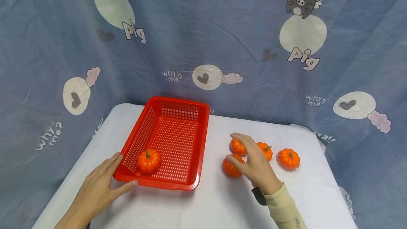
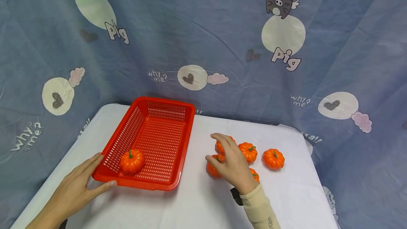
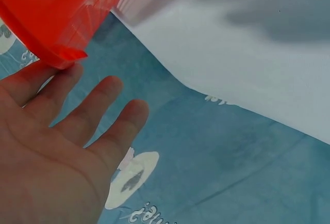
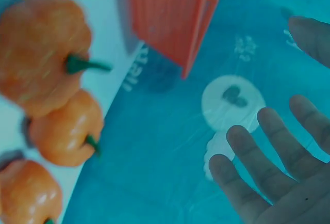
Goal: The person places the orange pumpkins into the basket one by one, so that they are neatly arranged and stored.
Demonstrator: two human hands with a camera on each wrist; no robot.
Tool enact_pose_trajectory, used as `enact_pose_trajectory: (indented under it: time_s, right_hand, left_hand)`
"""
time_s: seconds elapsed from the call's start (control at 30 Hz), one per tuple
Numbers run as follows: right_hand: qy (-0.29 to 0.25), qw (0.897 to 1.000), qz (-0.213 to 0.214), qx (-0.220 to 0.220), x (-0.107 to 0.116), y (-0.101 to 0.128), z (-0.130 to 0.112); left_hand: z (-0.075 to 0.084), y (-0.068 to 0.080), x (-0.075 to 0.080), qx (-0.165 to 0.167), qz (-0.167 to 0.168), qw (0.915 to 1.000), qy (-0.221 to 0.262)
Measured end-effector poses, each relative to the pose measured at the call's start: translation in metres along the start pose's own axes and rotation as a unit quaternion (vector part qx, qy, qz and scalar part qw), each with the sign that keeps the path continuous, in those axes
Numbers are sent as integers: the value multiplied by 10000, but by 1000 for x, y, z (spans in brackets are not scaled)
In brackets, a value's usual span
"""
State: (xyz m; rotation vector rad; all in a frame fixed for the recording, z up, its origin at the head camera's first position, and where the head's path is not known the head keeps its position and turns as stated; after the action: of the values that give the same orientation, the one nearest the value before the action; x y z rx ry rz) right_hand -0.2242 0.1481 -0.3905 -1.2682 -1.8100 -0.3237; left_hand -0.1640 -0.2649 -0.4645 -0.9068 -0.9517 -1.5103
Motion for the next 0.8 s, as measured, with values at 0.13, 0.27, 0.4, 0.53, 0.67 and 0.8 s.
enact_pose_trajectory:
  time_s: [0.13, 0.27, 0.4, 0.53, 0.67, 0.8]
  right_hand:
    - [70, 9998, 76, -163, 8, 11, 15]
    - [214, 9987, 245, -387, 19, 25, 31]
    - [206, 9963, 416, -729, 27, 41, 48]
    - [65, 9926, 421, -1135, 26, 58, 66]
    - [89, 9896, 475, -1354, 23, 74, 79]
    - [179, 9851, 473, -1643, 20, 86, 92]
  left_hand:
    - [-1, 1, -1, -20, 18, 10000, 36]
    - [-1, 1, -1, -35, 48, 10000, 54]
    - [-1, 0, -1, -46, 73, 9999, 101]
    - [-3, 1, -1, -7, 63, 9999, 129]
    - [-4, 1, -2, 5, 43, 9999, 153]
    - [-4, 1, -1, -32, 102, 9998, 187]
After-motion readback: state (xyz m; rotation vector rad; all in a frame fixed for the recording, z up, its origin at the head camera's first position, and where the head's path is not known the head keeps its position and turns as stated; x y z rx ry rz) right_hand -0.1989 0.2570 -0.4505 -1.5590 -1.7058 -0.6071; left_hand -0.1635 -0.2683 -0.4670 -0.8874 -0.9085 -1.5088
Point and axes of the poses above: each hand's wrist, its own y-axis away from the middle knuckle, its own x-axis out of the back of the hand, z = x × y, the point moved 10 cm from there along -y, towards the middle knuckle, and after that the axes turned 9 degrees about -z, right-handed, at the moved point
